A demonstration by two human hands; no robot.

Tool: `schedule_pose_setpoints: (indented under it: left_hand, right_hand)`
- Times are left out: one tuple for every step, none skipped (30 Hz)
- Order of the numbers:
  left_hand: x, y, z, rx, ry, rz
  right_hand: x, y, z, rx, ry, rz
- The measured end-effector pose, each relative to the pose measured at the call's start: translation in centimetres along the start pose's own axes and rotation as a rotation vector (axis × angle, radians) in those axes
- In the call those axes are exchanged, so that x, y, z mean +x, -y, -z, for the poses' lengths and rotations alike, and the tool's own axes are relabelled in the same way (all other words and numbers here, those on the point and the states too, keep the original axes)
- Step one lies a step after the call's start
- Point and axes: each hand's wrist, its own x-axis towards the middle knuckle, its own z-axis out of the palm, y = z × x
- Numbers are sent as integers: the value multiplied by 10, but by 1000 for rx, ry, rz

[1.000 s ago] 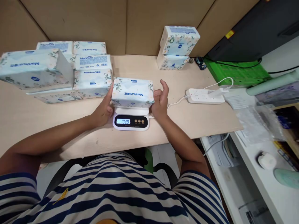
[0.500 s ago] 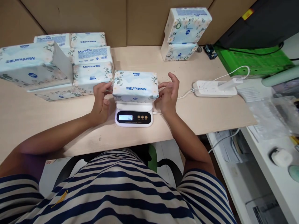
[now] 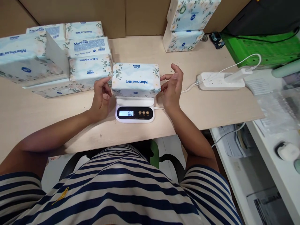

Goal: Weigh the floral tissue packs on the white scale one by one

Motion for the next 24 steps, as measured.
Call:
schedule_pose_setpoints:
  left_hand:
    - [0, 0, -1, -4, -6, 10]
    - [0, 1, -1, -6, -10, 12]
    - [1, 1, -2, -7, -13, 9]
    - [1, 2, -2, -8, -11, 7]
    - [2, 3, -3, -7, -7, 4]
    - [2, 3, -3, -5, -2, 1]
    - [2, 3, -3, -2, 2, -1]
    - [2, 3, -2, 5, 5, 0]
    - [2, 3, -2, 14, 10, 5]
    - [2, 2, -2, 22, 17, 7]
    - [3, 1, -2, 27, 25, 9]
    - [3, 0, -2, 28, 29, 8]
    - [3, 0, -2, 25, 29, 5]
    - [4, -1, -2, 19, 24, 1]
    - [4, -1, -2, 13, 17, -4]
    - [5, -1, -2, 8, 9, -7]
    - [5, -1, -2, 5, 4, -9]
    - [5, -1, -2, 3, 4, -5]
    - [5, 0, -2, 1, 6, -2]
    - [5, 0, -2, -2, 10, 1]
    - [5, 1, -2, -5, 17, 10]
    - [4, 2, -1, -4, 27, 26]
    - [3, 2, -1, -3, 36, 49]
    - [3, 3, -1, 0, 45, 72]
  right_hand:
    - [0, 1, 1, 11, -1, -3]
    - [0, 1, 2, 22, 0, -4]
    - [0, 2, 2, 28, 3, -5]
    - [1, 2, 3, 30, 9, -5]
    - [1, 1, 4, 25, 14, -4]
    - [2, 1, 5, 17, 15, -4]
    - [3, 0, 5, 6, 13, -3]
    - [3, -1, 6, -5, 9, 0]
    - [4, -1, 6, -14, 4, 5]
    - [4, -2, 6, -21, -4, 10]
    - [4, -2, 6, -26, -8, 14]
    - [4, -1, 6, -29, -12, 16]
    - [4, -1, 6, -33, -11, 15]
    - [3, 0, 5, -33, -8, 14]
    - [2, 1, 5, -29, -6, 16]
    - [2, 2, 5, -18, -5, 25]
    - [1, 3, 5, -2, -5, 37]
    - [1, 4, 5, 17, -4, 49]
    - [1, 4, 5, 32, -3, 58]
    - [0, 4, 5, 37, -1, 61]
    - [1, 4, 5, 32, -1, 55]
    - [1, 4, 5, 19, 3, 44]
    - [1, 3, 5, 5, 2, 32]
    - [1, 3, 5, -7, 0, 23]
